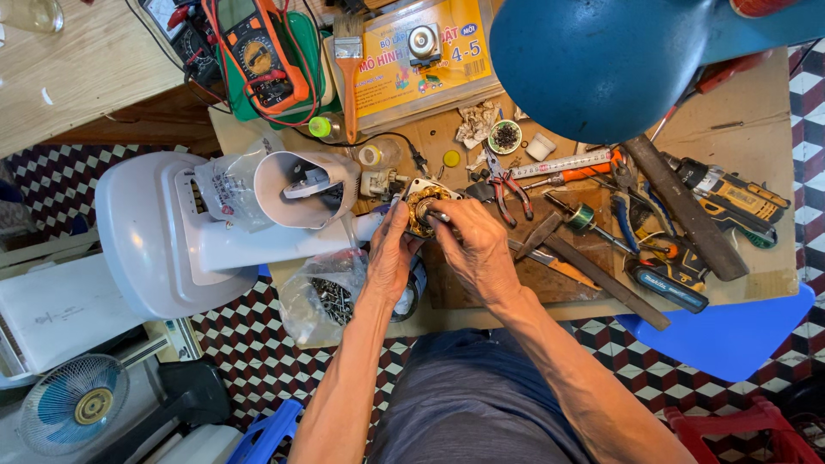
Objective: The person disassembles a small electrical motor or switch component on a cluttered workbench, removes internal parts, applies lubricant, and reassembles the unit using a screwdriver and pliers. The person handles screws, a rotor, and a housing, then places the reassembled component back on the bench.
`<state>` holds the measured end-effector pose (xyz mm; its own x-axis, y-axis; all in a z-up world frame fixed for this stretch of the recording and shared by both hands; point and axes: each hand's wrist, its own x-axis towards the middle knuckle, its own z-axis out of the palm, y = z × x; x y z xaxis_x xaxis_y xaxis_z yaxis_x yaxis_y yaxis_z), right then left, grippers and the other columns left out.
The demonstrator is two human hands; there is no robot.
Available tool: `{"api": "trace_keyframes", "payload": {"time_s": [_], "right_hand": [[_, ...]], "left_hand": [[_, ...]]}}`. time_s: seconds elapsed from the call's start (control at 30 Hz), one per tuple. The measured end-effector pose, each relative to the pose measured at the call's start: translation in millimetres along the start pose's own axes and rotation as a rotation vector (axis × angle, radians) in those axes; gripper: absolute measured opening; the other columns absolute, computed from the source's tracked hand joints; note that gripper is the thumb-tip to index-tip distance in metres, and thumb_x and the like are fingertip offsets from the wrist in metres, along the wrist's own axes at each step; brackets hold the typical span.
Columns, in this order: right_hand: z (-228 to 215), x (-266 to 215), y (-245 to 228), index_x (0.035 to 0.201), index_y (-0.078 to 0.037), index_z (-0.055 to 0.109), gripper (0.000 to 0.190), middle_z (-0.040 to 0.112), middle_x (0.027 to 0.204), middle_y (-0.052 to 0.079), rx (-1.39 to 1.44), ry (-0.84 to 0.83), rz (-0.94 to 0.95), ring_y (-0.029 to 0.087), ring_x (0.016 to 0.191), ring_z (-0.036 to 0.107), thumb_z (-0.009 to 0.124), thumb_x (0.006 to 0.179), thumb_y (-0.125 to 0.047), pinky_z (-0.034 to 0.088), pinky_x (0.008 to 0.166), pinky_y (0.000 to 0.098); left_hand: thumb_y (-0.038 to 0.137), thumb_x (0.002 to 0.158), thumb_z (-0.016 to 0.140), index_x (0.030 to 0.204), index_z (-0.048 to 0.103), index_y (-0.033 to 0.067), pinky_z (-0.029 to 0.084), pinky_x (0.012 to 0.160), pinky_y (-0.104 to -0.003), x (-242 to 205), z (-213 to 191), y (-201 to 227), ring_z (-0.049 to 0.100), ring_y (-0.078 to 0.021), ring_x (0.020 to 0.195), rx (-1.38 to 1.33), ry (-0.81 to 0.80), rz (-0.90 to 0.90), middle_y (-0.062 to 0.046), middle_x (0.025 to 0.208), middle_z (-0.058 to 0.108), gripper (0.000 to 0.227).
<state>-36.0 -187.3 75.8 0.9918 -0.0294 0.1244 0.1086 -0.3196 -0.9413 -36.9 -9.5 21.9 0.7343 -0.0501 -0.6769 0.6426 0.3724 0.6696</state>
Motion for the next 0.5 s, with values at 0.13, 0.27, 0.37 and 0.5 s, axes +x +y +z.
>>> {"api": "trace_keyframes", "payload": {"time_s": [0.13,0.27,0.37,0.5], "right_hand": [[3,2,2,0.112,0.001,0.068,0.024,0.072,0.100,0.015,-0.012,0.000,-0.008,0.030,0.091,0.069,0.076,0.089,-0.001,0.056,0.078,0.0379],[6,6,7,0.110,0.002,0.069,0.024,0.073,0.099,0.015,-0.012,0.012,-0.037,0.030,0.089,0.071,0.077,0.088,-0.002,0.056,0.077,0.0378],[5,7,9,0.110,0.002,0.070,0.023,0.074,0.099,0.015,-0.020,-0.001,-0.033,0.029,0.087,0.071,0.077,0.089,-0.002,0.057,0.076,0.0373],[6,6,10,0.108,0.001,0.071,0.020,0.074,0.097,0.014,-0.042,-0.014,0.004,0.027,0.086,0.072,0.077,0.089,-0.003,0.058,0.075,0.0368]], "left_hand": [[0.046,0.094,0.070,0.127,0.065,0.0116,0.052,0.096,-0.035,2,-4,-2,0.065,-0.0133,0.106,-0.018,0.040,-0.020,0.000,0.116,0.070,0.048],[0.045,0.094,0.071,0.126,0.065,0.0114,0.054,0.095,-0.035,5,-6,-3,0.066,-0.0136,0.106,-0.040,0.054,-0.030,-0.001,0.116,0.070,0.047],[0.045,0.094,0.071,0.127,0.065,0.0113,0.054,0.094,-0.035,5,-7,-4,0.066,-0.0136,0.105,-0.036,0.066,-0.033,-0.001,0.116,0.070,0.047],[0.045,0.094,0.071,0.127,0.065,0.0108,0.054,0.095,-0.035,5,-6,-4,0.066,-0.0141,0.106,-0.033,0.066,-0.033,-0.002,0.116,0.070,0.048]]}}
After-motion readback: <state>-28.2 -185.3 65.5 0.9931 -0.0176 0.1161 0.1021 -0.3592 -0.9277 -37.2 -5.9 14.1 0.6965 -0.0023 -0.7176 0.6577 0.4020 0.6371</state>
